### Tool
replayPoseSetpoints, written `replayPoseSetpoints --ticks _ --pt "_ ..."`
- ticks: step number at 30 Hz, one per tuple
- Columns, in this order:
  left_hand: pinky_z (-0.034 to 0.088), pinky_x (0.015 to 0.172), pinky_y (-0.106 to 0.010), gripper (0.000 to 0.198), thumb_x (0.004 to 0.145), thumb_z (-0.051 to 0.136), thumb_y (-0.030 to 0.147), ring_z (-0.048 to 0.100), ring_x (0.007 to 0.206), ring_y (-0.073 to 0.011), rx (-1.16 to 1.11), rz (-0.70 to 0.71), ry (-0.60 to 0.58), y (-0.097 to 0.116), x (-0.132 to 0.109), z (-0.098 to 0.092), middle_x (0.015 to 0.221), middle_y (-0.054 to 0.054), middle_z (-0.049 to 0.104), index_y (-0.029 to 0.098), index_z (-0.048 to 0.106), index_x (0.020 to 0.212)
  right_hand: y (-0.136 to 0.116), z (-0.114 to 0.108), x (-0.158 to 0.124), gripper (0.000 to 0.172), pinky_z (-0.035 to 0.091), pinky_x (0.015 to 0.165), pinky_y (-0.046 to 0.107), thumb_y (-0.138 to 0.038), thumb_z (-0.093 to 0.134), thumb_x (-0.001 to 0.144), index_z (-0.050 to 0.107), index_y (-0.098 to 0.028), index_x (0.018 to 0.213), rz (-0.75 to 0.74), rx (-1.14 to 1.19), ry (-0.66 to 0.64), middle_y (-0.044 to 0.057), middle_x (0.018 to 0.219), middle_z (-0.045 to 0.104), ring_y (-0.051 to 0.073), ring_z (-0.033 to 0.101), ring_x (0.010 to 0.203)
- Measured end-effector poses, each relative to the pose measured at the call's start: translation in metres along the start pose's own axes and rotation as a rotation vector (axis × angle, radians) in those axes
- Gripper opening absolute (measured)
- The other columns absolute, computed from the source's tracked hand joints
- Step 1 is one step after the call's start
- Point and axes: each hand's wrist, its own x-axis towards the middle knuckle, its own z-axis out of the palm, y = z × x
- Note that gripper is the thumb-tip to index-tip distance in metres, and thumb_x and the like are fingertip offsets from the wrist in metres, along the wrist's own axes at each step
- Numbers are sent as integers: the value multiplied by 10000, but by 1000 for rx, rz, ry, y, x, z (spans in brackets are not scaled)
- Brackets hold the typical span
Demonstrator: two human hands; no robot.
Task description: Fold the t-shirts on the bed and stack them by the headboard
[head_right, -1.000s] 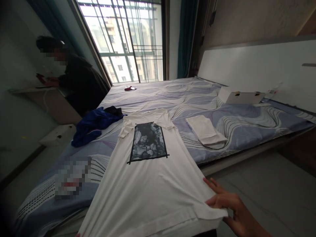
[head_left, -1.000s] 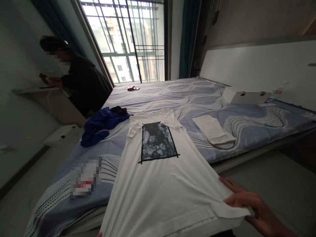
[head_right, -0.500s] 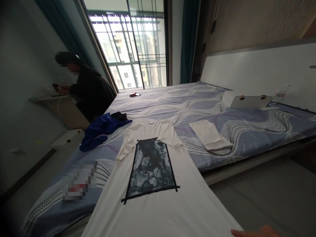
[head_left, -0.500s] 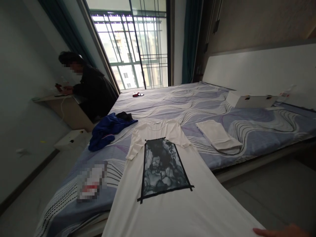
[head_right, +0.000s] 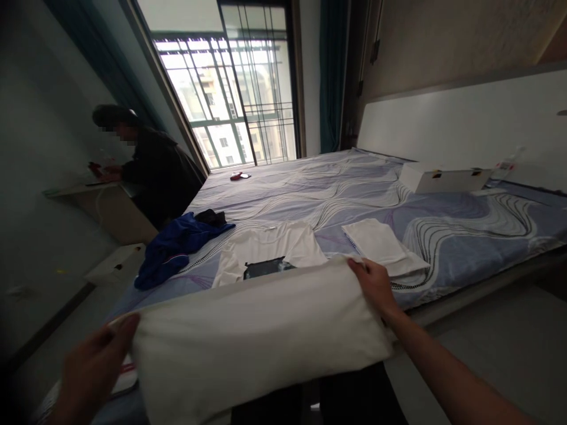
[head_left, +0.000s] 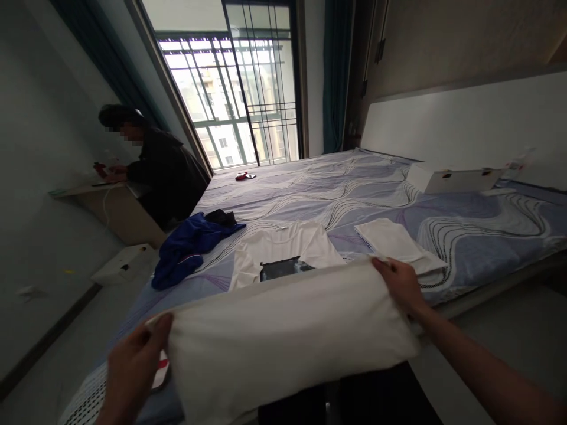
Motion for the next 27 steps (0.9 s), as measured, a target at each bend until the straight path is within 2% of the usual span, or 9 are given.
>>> replayPoseSetpoints --ticks 2,5,8,10,12,15,19,23,27 --pt "517 653 -292 590 778 581 636 651 798 -232 -200 -57 -108 -1 35 45 776 -13 716 103 710 994 14 33 30 552 325 555 272 -720 485 787 520 -210 582 -59 -40 -25 -11 546 494 160 454 585" --pt "484 637 -269 582 684 618 648 630 754 -222 -286 -2 -214 -19 79 108 719 -22 714 108 726 873 43 68 62 559 314 582 283 -717 435 821 498 -218 577 -119 -155 -72 4 559 524 170 468 596" --pt "465 650 -272 532 689 600 617 622 738 -219 -231 -4 -173 -43 110 150 685 -11 702 127 731 850 70 91 84 537 333 623 301 -684 388 871 541 -220 649 -165 -223 -113 34 614 587 203 510 643" --pt "459 650 -282 513 704 592 594 626 743 -226 -199 -54 -79 -53 129 168 690 -13 702 132 732 879 84 103 101 523 346 649 307 -665 381 888 564 -216 692 -189 -217 -121 40 650 607 211 523 671" --pt "463 650 -289 500 700 608 575 633 758 -235 -205 -81 -35 -54 152 182 708 -20 705 129 731 890 92 115 124 513 351 646 300 -659 400 886 561 -211 693 -183 -164 -106 22 642 587 196 504 662" --pt "478 647 -284 481 674 647 538 637 777 -233 -270 -76 -51 -44 190 202 758 -27 716 120 731 897 98 134 165 516 339 595 276 -670 442 861 534 -204 659 -127 -50 -41 -19 585 511 155 438 611" --pt "486 592 -276 455 636 695 466 616 698 -201 -372 -138 -19 -25 239 230 716 -22 693 106 723 912 98 162 220 540 326 568 262 -690 477 824 580 -181 678 -105 33 -48 -32 590 501 139 434 608" --pt "495 548 -280 501 648 681 478 599 633 -180 -420 -128 -39 -19 281 260 713 -27 688 109 713 987 97 190 267 549 285 557 287 -712 495 798 526 -206 587 -103 -70 20 -36 528 460 135 397 583" --pt "490 568 -266 518 685 646 497 603 649 -165 -358 -74 -51 -23 316 289 781 -29 704 124 707 1039 96 212 304 432 287 605 308 -574 563 832 539 -230 570 -94 -179 -8 -19 525 496 150 412 618"
